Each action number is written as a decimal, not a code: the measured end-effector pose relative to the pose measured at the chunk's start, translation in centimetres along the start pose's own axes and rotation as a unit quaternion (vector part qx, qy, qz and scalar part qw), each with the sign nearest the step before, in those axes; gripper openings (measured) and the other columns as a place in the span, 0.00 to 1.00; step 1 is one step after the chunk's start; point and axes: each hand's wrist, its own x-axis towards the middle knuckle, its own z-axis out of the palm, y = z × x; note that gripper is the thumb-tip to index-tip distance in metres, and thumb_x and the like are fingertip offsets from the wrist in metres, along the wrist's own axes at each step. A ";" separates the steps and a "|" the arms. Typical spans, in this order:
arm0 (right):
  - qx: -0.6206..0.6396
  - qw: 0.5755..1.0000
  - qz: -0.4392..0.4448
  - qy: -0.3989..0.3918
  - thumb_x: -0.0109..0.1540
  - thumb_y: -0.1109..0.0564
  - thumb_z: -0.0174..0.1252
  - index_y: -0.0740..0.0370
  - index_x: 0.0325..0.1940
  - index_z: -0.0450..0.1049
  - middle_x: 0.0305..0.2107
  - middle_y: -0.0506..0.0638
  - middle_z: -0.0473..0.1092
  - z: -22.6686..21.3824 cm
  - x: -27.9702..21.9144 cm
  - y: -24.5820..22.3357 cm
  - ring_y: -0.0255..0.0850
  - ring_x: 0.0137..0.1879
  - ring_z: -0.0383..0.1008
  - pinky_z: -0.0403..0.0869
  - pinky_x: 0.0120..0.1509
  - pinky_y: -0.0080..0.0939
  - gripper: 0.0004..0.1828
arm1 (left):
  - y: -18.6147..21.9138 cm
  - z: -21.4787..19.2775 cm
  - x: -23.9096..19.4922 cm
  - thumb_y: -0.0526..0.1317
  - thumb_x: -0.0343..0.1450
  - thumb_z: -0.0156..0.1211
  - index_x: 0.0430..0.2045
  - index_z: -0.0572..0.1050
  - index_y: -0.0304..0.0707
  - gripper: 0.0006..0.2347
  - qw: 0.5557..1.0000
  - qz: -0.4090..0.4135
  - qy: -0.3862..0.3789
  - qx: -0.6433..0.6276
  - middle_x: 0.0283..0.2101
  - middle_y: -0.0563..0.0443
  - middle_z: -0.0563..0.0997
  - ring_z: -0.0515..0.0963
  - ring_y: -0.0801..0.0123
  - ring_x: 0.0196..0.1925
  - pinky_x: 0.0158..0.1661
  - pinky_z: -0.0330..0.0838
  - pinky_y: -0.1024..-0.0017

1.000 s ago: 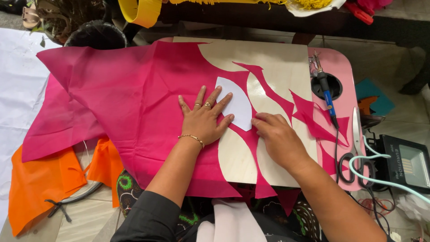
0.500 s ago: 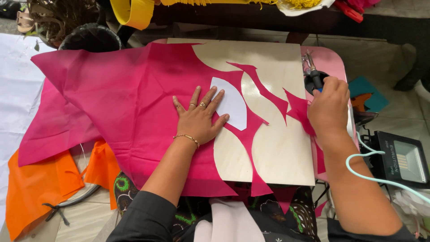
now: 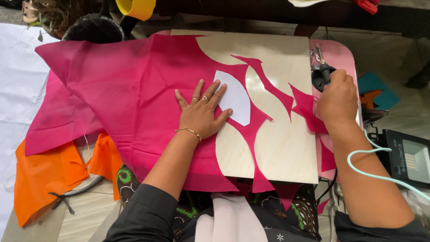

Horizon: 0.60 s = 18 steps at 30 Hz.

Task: Cutting out specific shapes from pink fabric using a heat cutter and a paper template.

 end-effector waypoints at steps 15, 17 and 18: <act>0.585 0.786 0.156 -0.129 0.67 0.67 0.41 0.61 0.50 0.66 0.33 0.55 0.65 -7.8 -6.5 -7.3 0.39 0.37 0.69 0.75 0.43 0.32 0.11 | -1.7 2.2 3.5 0.50 0.65 0.57 0.46 0.72 0.51 0.17 0.982 0.055 0.142 -0.110 0.55 0.60 0.68 0.56 0.62 0.67 0.55 0.32 0.25; 0.595 0.781 0.132 -0.135 0.66 0.67 0.42 0.63 0.52 0.65 0.33 0.57 0.65 -7.5 -7.1 -7.2 0.40 0.37 0.68 0.73 0.41 0.32 0.12 | -1.9 2.4 3.4 0.51 0.65 0.57 0.46 0.72 0.52 0.17 0.981 0.057 0.150 -0.113 0.56 0.61 0.68 0.56 0.62 0.67 0.55 0.31 0.26; 0.603 0.777 0.110 -0.141 0.65 0.67 0.42 0.64 0.54 0.64 0.33 0.58 0.65 -7.3 -7.4 -7.0 0.41 0.37 0.67 0.72 0.38 0.33 0.13 | -1.9 2.6 3.3 0.52 0.65 0.56 0.46 0.72 0.52 0.17 0.979 0.061 0.157 -0.117 0.56 0.61 0.68 0.56 0.63 0.66 0.56 0.30 0.27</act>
